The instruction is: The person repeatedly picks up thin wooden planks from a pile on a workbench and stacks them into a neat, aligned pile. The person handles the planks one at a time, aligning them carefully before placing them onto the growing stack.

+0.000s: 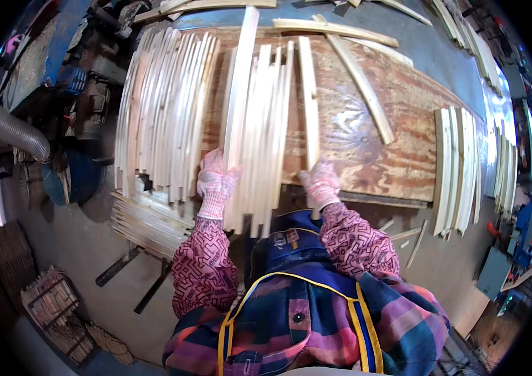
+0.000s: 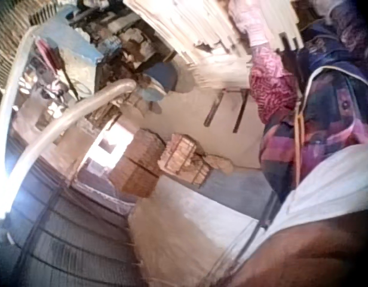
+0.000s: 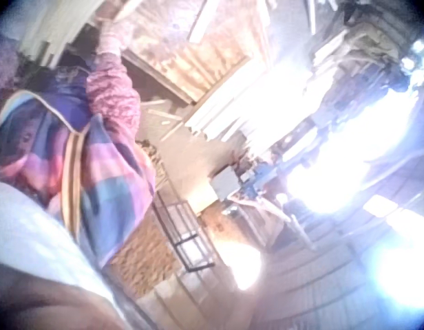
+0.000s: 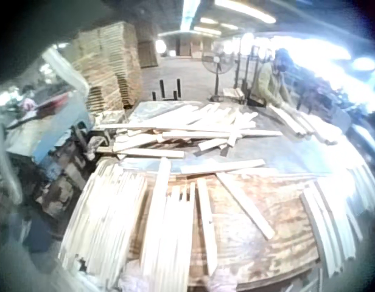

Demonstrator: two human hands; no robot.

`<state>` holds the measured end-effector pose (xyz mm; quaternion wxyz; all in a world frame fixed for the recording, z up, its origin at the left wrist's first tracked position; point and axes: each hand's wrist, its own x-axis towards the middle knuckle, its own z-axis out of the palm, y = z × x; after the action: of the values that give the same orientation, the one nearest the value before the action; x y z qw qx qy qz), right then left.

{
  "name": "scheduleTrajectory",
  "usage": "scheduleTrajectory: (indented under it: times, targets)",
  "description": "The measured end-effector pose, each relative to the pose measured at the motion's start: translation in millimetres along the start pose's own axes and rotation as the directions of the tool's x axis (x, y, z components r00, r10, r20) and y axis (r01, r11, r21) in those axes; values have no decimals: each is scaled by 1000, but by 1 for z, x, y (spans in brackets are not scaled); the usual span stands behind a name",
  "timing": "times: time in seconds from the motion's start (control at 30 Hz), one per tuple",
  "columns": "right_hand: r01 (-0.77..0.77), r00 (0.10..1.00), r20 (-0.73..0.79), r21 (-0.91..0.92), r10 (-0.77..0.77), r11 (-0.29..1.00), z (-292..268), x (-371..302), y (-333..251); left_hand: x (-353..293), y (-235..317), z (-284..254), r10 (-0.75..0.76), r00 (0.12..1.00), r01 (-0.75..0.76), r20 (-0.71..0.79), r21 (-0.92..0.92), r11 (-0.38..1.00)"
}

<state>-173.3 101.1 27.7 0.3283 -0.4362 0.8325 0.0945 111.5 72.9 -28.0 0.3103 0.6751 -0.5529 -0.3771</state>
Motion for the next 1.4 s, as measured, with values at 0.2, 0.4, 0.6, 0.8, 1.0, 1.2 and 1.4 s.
scheduleTrajectory:
  times: [0.2, 0.4, 0.6, 0.8, 1.0, 1.2, 1.4]
  targets:
    - [398, 914, -97, 412, -395, 820, -71, 65, 102, -42, 62, 33, -234, 972, 145, 21, 729, 669]
    - [451, 821, -445, 119, -358, 885, -207, 212, 151, -37, 151, 73, 58, 977, 130, -203, 795, 593]
    - [235, 810, -454, -326, -370, 916, -300, 363, 105, -46, 226, 188, 75, 997, -58, -6, 574, 817]
    - [311, 791, -312, -537, -527, 785, -338, 443, 66, -5, 284, 262, 261, 960, -280, 102, 373, 885]
    - [698, 657, 285, 117, -697, 706, -335, 358, 110, 46, 276, 324, -159, 856, 370, 492, -370, 852]
    - [285, 901, -84, 854, -425, 436, -217, 282, 182, 60, 299, 355, -87, 758, 650, 647, -759, 20]
    - [229, 965, -72, -249, -253, 941, -157, 227, 158, 57, 315, 333, -452, 762, 595, 464, -777, 206]
